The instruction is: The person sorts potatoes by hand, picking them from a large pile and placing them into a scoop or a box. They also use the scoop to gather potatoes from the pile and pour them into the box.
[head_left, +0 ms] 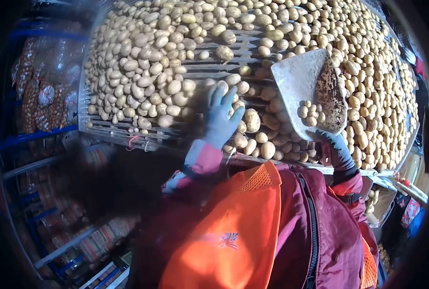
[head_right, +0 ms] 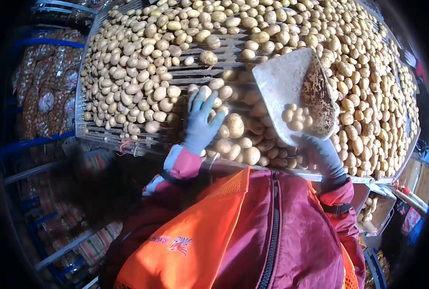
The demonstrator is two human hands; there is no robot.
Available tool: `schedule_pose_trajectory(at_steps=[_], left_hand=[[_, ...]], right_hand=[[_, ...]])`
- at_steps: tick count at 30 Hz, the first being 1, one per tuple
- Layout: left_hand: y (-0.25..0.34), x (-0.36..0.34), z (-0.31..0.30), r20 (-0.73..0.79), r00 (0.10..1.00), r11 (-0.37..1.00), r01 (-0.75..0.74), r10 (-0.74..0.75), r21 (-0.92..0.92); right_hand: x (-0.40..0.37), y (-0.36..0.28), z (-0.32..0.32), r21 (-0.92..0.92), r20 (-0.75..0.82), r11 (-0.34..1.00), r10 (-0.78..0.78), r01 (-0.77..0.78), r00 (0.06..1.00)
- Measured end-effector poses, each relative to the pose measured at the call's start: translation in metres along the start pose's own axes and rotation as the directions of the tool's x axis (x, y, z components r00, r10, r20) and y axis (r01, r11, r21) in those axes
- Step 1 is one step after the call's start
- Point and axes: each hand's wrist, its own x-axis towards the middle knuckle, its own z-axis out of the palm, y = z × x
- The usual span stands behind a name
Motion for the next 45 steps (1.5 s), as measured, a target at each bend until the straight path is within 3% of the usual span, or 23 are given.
schedule_pose_trajectory(at_steps=[1,4,6,7,8,11,12,13,14,15,16,18,22,25,28,30,32,33,35,37,38,40,45], left_hand=[[-0.006,0.001,-0.010,-0.057,0.998,1.000,-0.019,0.020,0.014],[-0.065,-0.020,-0.035,-0.282,0.934,0.962,0.256,-0.221,0.095],[-0.114,-0.028,-0.047,-0.219,0.807,0.753,0.591,-0.549,0.288],[-0.128,-0.030,-0.042,-0.158,0.781,0.786,0.617,-0.604,0.045],[-0.132,-0.029,-0.030,-0.091,0.827,0.724,0.534,-0.555,0.436],[-0.082,-0.017,0.005,-0.097,0.937,0.862,0.347,-0.336,0.369],[-0.066,-0.011,0.019,-0.036,0.964,0.814,0.241,-0.263,0.529],[-0.052,-0.009,0.037,-0.082,0.985,0.921,0.173,-0.154,0.349],[-0.014,0.007,0.032,0.035,0.980,0.934,0.174,-0.194,0.314],[-0.010,0.009,0.067,-0.032,0.978,0.970,0.208,-0.206,0.125],[0.021,0.016,0.063,-0.024,0.978,0.950,0.205,-0.206,0.237],[0.036,0.030,0.071,0.070,0.987,0.989,0.143,-0.145,0.042],[0.067,0.037,0.078,0.181,0.977,0.992,0.118,-0.110,-0.033],[0.092,0.012,0.065,0.145,0.981,0.928,-0.069,0.130,-0.366],[0.059,-0.006,0.036,0.012,0.994,0.931,-0.098,0.109,-0.351],[0.000,-0.012,0.017,-0.025,0.999,0.972,0.015,-0.022,-0.236],[-0.034,-0.018,-0.019,0.042,0.940,0.925,0.340,-0.338,-0.168],[-0.047,-0.016,-0.029,0.035,0.933,0.914,0.359,-0.359,-0.187],[-0.054,-0.011,-0.028,0.036,0.924,0.902,0.379,-0.380,-0.208],[-0.059,0.008,-0.017,0.070,0.998,0.999,0.008,-0.011,0.045],[-0.061,0.016,-0.008,0.070,0.997,0.999,0.008,-0.011,0.042],[-0.063,0.029,0.012,0.250,0.948,0.927,-0.263,0.197,0.269],[-0.061,0.036,0.019,0.350,0.927,0.933,-0.237,0.134,0.271]], right_hand=[[0.006,0.011,-0.009,0.181,0.051,0.983,-0.005,-0.005,0.999],[0.012,0.026,-0.026,0.084,0.035,0.996,-0.021,0.018,0.999],[0.019,0.035,-0.034,0.098,0.036,0.995,-0.015,0.012,0.999],[0.019,0.038,-0.037,0.109,0.038,0.994,-0.001,-0.003,0.999],[0.018,0.037,-0.036,0.108,0.042,0.994,-0.002,-0.002,0.999],[0.009,0.029,-0.031,0.134,0.021,0.991,0.028,-0.030,0.999],[0.003,0.025,-0.027,0.036,-0.005,0.999,-0.022,0.022,1.000],[-0.002,0.021,-0.023,-0.060,-0.029,0.995,-0.079,0.078,0.996],[-0.010,0.013,-0.020,-0.054,-0.034,0.995,-0.081,0.079,0.996],[-0.020,0.005,-0.017,0.007,-0.037,1.000,-0.023,0.023,0.999],[-0.028,-0.003,-0.015,0.067,-0.041,0.997,0.027,-0.025,0.999],[-0.034,-0.001,-0.016,0.135,-0.066,0.990,-0.025,0.034,0.998],[-0.019,0.013,-0.027,0.200,-0.038,0.951,-0.233,0.236,0.972],[-0.020,-0.004,-0.017,-0.046,-0.144,0.970,-0.241,0.237,0.960],[-0.026,-0.009,-0.003,0.106,-0.160,0.966,-0.219,0.238,0.962],[-0.038,-0.014,0.003,0.034,-0.184,0.980,-0.184,0.194,0.966],[-0.030,-0.003,-0.003,-0.070,-0.186,0.969,-0.247,0.238,0.951],[-0.040,-0.016,0.009,0.121,-0.201,0.988,-0.068,0.094,0.977],[-0.030,-0.002,0.008,0.090,-0.261,0.987,-0.105,0.132,0.960],[-0.029,0.003,0.012,0.087,-0.318,0.980,-0.144,0.180,0.937],[-0.033,-0.001,0.016,0.086,-0.320,0.980,-0.143,0.179,0.936],[-0.043,-0.012,0.024,-0.007,-0.307,0.992,-0.124,0.128,0.944],[-0.042,0.010,0.014,0.003,-0.245,0.987,-0.157,0.163,0.957]])
